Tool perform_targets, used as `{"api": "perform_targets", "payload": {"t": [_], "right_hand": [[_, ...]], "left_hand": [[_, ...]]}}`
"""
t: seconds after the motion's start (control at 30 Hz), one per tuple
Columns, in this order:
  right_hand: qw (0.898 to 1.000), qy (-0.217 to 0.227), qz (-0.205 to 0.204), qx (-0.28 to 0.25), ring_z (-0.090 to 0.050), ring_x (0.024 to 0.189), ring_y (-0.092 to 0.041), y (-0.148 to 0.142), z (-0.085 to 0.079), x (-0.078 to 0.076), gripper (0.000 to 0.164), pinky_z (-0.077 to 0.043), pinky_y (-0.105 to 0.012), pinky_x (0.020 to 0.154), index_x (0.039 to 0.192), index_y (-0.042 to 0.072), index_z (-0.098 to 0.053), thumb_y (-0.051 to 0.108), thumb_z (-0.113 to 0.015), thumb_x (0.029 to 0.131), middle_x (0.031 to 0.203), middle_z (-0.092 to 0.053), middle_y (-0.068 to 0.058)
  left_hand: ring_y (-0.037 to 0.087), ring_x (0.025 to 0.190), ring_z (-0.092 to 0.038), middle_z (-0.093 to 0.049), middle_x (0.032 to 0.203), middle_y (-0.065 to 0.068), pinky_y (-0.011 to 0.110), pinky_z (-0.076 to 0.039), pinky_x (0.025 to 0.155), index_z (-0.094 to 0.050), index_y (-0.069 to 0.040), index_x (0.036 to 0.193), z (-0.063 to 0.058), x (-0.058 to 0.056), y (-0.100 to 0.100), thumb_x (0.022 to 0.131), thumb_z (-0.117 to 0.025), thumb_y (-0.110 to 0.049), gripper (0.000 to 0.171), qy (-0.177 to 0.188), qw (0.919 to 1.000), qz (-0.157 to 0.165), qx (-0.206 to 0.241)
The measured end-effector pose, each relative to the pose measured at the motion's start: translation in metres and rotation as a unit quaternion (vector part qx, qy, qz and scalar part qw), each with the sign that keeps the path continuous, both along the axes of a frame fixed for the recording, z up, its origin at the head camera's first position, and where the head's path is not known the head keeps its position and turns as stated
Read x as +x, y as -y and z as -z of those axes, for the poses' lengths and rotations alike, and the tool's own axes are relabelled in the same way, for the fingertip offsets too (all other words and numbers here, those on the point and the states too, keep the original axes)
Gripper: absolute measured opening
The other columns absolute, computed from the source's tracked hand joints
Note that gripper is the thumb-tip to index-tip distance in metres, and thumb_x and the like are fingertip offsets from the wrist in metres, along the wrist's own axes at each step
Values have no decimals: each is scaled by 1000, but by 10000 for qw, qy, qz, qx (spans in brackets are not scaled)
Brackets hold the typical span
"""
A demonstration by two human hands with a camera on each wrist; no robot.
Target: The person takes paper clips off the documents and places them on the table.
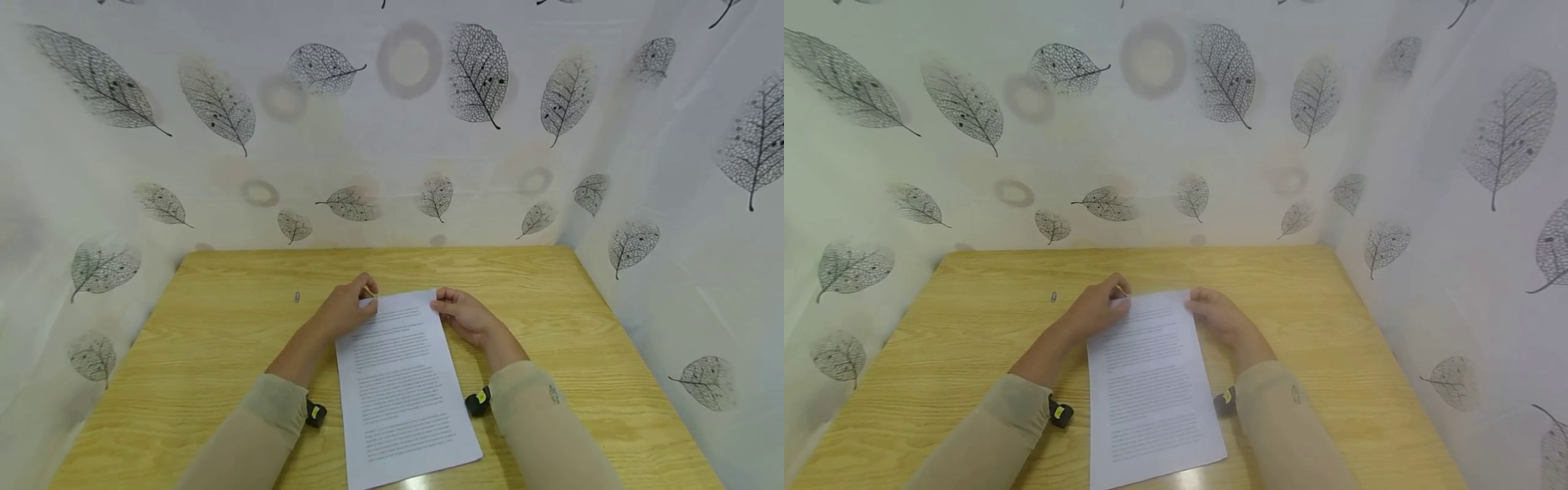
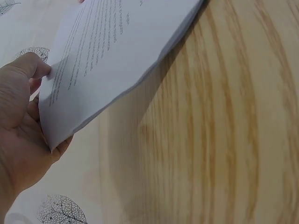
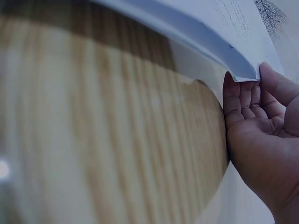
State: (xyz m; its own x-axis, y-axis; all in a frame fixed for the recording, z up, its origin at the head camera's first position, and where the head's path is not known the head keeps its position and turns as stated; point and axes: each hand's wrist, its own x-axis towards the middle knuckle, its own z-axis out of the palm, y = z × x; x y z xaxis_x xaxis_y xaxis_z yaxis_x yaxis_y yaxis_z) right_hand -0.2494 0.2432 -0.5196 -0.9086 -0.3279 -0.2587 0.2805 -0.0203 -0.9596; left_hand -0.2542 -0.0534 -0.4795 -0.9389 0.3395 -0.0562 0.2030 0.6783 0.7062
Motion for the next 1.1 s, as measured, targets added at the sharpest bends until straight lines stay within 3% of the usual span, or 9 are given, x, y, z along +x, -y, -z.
{"api": "perform_targets", "payload": {"t": [0.37, 1.1], "right_hand": [[10000, 7, 52, 66, -58, 97, -12, -1, 0, 1, 7, -49, -23, 85, 105, 9, -59, 4, -58, 110, 102, -63, 4], [10000, -21, 50, 64, -59, 99, -11, 0, 1, 2, 9, -49, -22, 86, 105, 11, -62, 4, -58, 111, 104, -65, 6]], "left_hand": [[23, 103, -69, -76, 115, 6, 42, -57, 94, -60, -18, 125, -2, 0, 15, 105, -65, -20, 21, 88, 9999, -52, 133], [23, 96, -64, -71, 108, 7, 35, -53, 82, -59, -14, 129, -3, -1, 47, 106, -61, -21, 24, -210, 9995, -187, 171]]}}
